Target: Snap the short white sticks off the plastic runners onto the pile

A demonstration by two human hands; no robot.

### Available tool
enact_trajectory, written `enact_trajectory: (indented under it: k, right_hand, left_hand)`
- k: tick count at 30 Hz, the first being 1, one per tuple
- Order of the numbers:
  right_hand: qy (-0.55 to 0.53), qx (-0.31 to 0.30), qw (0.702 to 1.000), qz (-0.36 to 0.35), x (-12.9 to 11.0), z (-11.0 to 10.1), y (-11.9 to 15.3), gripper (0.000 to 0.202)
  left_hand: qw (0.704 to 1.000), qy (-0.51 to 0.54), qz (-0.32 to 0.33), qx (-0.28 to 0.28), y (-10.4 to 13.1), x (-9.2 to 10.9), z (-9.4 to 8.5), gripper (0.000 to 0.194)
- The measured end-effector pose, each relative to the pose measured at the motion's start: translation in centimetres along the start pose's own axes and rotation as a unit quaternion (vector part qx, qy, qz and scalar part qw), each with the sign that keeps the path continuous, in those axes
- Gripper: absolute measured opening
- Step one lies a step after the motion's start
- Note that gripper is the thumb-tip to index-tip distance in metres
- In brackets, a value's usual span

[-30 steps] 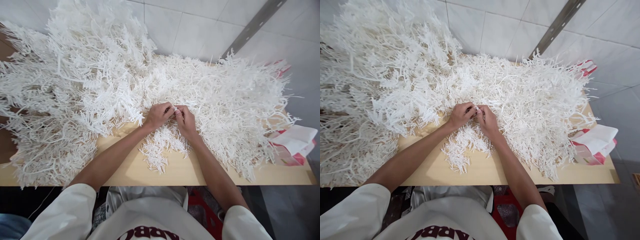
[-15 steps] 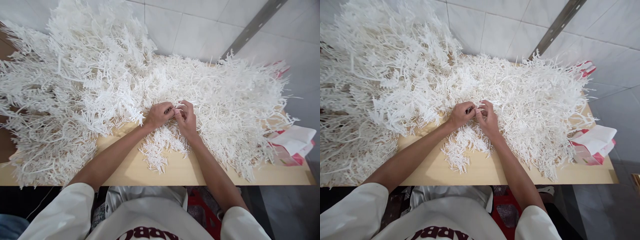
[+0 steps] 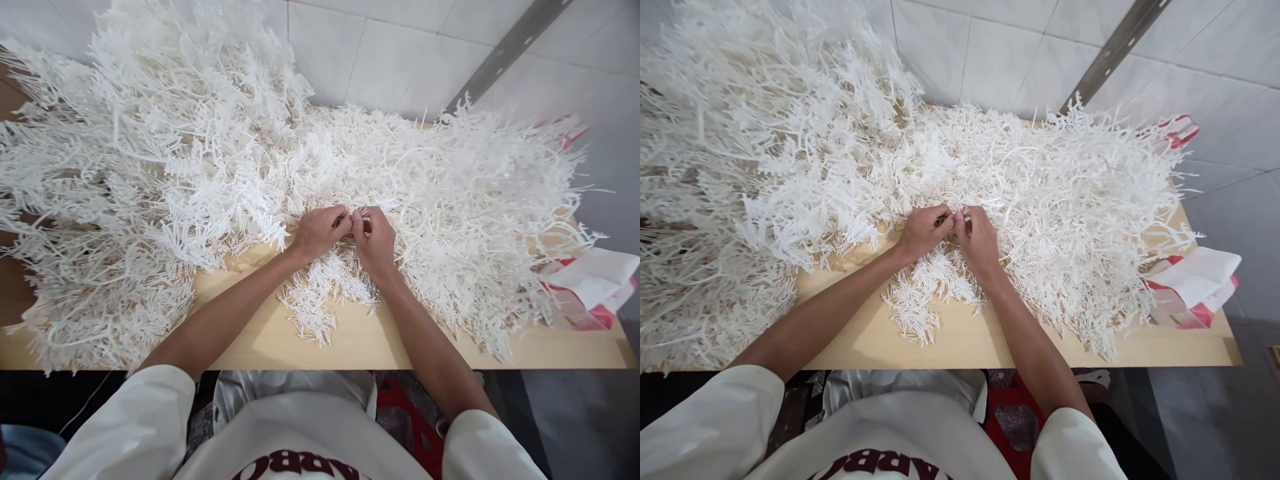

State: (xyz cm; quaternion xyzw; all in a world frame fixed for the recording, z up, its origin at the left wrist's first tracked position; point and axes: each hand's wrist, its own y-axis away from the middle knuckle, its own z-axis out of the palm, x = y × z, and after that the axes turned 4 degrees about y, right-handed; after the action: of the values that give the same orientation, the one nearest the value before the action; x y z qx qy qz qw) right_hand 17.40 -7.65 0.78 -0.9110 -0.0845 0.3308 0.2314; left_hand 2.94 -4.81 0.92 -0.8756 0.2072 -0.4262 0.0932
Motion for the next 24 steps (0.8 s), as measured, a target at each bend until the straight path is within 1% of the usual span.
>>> enact_trajectory:
  k: [3, 8, 10, 13, 15, 17, 19, 21, 24]
  right_hand:
    - [0.009, 0.016, 0.999, -0.026, -0.1, 0.1, 0.0, 0.018]
    - [0.011, 0.011, 1.0, -0.022, -0.4, 0.0, 0.1, 0.018]
    - [0.004, 0.02, 1.0, -0.016, -0.6, 0.0, 0.3, 0.019]
    - [-0.028, 0.024, 0.999, -0.021, -1.2, -0.1, 0.9, 0.02]
    - [-0.046, 0.022, 0.999, -0.02, -1.4, -0.1, 1.2, 0.022]
    - [-0.061, 0.022, 0.998, 0.005, -1.2, -0.1, 1.0, 0.028]
    - [-0.084, 0.013, 0.996, 0.04, -0.7, -0.3, 0.6, 0.034]
    - [-0.104, -0.002, 0.993, 0.055, -0.3, -0.4, 0.1, 0.035]
    - [-0.1, -0.015, 0.995, 0.026, -0.1, -0.6, -0.3, 0.029]
  left_hand:
    - [1.0, 0.008, -0.026, -0.003, 0.0, 0.1, 0.2, 0.03]
    - [0.999, 0.02, -0.033, -0.002, 0.0, 0.3, 0.1, 0.026]
    - [0.996, 0.062, -0.057, 0.008, -0.1, 0.1, 0.0, 0.027]
    - [0.984, 0.14, -0.106, 0.026, -0.4, -0.4, -0.5, 0.03]
    - [0.983, 0.158, -0.095, 0.02, -0.5, -0.6, -0.9, 0.028]
    - [0.986, 0.156, -0.064, 0.004, -0.6, -0.6, -1.2, 0.027]
    - [0.989, 0.141, -0.037, -0.01, -0.5, -0.6, -1.3, 0.028]
    - [0.993, 0.115, -0.008, -0.03, -0.5, -0.5, -1.3, 0.028]
    - [0.994, 0.091, 0.02, -0.051, -0.4, -0.4, -1.2, 0.028]
